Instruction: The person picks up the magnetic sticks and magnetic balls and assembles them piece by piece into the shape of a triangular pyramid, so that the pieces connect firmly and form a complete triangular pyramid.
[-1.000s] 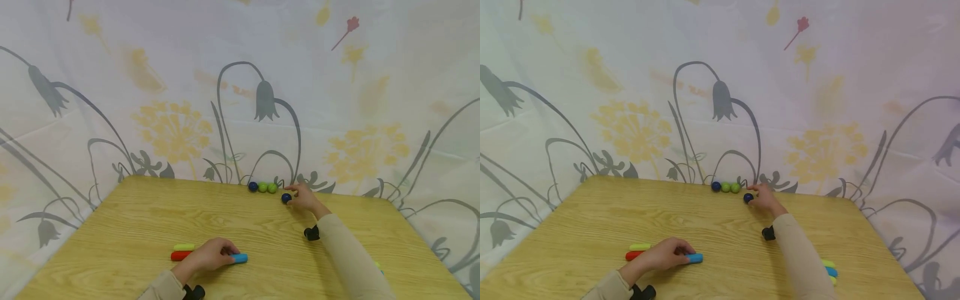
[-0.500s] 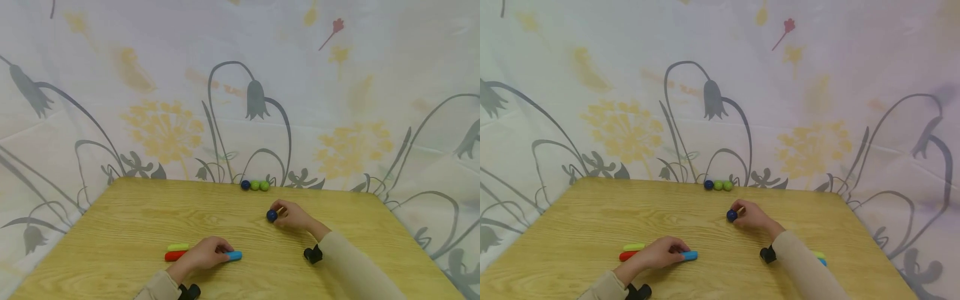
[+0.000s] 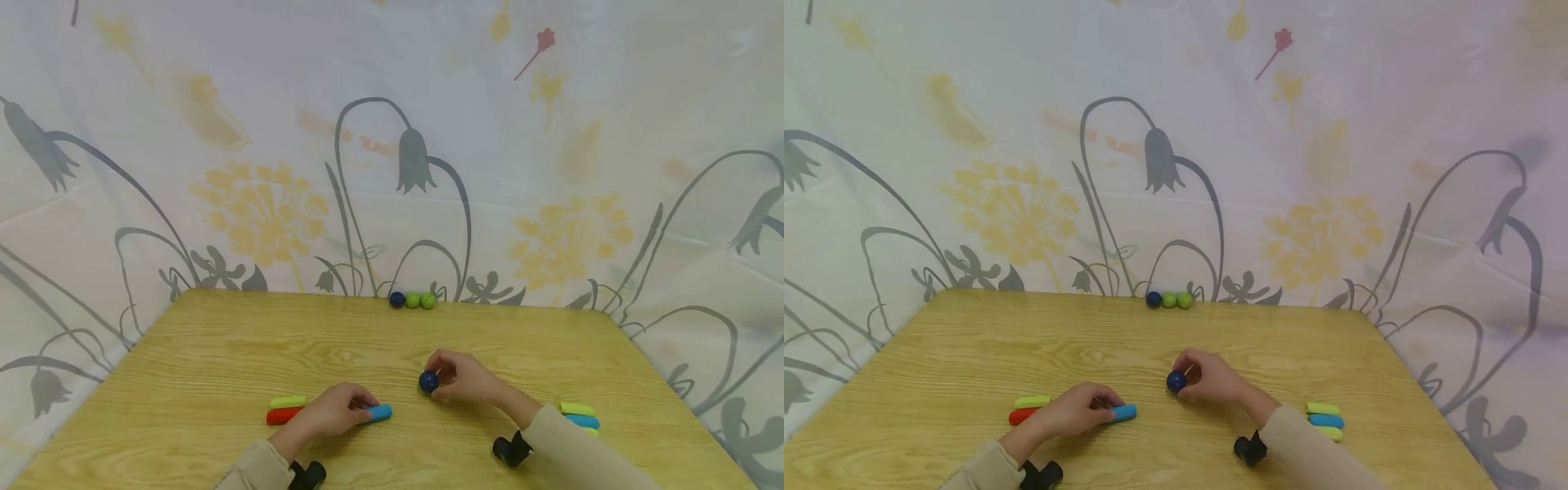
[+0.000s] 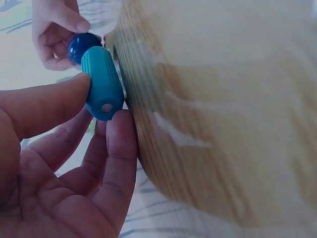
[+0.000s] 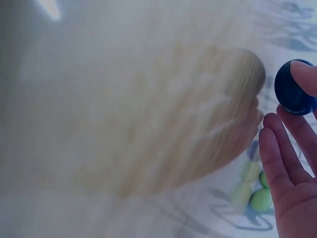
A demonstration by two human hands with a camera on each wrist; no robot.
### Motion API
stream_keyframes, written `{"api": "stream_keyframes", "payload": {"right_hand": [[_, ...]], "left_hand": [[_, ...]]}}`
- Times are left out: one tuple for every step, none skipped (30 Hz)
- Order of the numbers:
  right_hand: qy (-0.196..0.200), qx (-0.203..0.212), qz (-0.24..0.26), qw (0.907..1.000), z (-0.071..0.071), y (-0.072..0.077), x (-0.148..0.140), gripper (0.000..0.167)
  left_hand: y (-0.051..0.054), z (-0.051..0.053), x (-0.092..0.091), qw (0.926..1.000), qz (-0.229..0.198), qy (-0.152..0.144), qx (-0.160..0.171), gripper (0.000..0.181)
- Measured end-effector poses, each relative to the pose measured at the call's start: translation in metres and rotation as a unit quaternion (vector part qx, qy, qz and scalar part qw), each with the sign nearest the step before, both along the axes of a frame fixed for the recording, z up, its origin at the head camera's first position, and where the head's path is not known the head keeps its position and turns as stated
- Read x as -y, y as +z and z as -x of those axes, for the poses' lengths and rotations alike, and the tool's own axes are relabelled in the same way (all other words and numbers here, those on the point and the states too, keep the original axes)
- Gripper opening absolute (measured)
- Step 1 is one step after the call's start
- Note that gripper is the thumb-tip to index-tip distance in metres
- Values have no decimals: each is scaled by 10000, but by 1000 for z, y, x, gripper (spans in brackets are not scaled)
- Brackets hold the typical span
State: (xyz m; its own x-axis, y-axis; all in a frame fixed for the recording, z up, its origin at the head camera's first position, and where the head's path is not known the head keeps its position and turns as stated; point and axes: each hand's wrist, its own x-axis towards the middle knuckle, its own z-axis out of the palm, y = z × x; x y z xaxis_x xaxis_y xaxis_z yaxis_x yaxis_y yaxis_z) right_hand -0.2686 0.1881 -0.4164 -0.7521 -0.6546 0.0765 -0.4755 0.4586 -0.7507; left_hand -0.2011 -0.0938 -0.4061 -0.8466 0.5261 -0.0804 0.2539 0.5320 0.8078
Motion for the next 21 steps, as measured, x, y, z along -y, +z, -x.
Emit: {"api": "stream_keyframes", "payload": {"right_hand": [[-8, 69, 35, 10000, -3, 0, 1, 29], [-7, 111, 60, 9999, -6, 0, 2, 30], [-12, 163, 77, 9998, -9, 1, 3, 30], [-26, 217, 91, 9997, -12, 1, 4, 29], [-10, 248, 108, 9996, -14, 0, 5, 29], [28, 261, 143, 9996, -16, 0, 6, 29], [54, 282, 156, 9995, -18, 0, 7, 29], [83, 306, 170, 9994, -20, -1, 8, 29], [114, 321, 182, 9993, -22, -1, 9, 28], [143, 345, 205, 9991, -23, -1, 11, 29], [178, 363, 227, 9989, -24, -1, 12, 29], [204, 388, 250, 9987, -25, -1, 13, 29], [211, 418, 252, 9986, -26, -1, 14, 29], [251, 435, 281, 9983, -26, -1, 16, 29], [279, 451, 287, 9982, -27, -1, 17, 29], [305, 494, 298, 9979, -27, 0, 18, 29], [339, 537, 303, 9975, -28, 0, 19, 30], [370, 558, 289, 9973, -28, 0, 20, 30], [394, 573, 270, 9972, -28, 0, 21, 30], [421, 580, 260, 9971, -28, 0, 22, 30], [425, 589, 228, 9971, -28, 0, 23, 30]], "left_hand": [[0, 0, 0, 10000, -1, 3, 18, 17], [0, 0, -1, 10000, -2, 5, 35, 17], [0, 0, -1, 10000, 0, 6, 46, 17], [0, 1, -2, 10000, -6, 3, 53, 17], [0, 1, -2, 10000, -11, -1, 55, 17], [0, 1, -3, 10000, -24, -4, 41, 17], [0, 1, -4, 10000, -37, -6, 29, 17], [0, 1, -5, 10000, -47, -8, 8, 17], [1, 0, -6, 10000, -59, -15, -3, 17], [1, 0, -6, 10000, -71, -17, -6, 17], [2, 0, -7, 10000, -85, -19, -23, 17], [2, -1, -8, 9999, -96, -17, -34, 17], [3, -1, -9, 10000, -88, -14, -43, 17], [3, -1, -10, 9999, -86, -11, -67, 17], [3, -1, -11, 9999, -96, -11, -79, 17], [3, -1, -11, 9999, -110, -10, -94, 17], [3, -1, -12, 9999, -128, -15, -105, 17], [3, -1, -13, 9998, -146, -17, -105, 17], [3, -1, -14, 9998, -162, -21, -119, 16], [3, -1, -15, 9998, -183, -22, -124, 16], [2, -1, -16, 9997, -201, -21, -117, 16]]}}
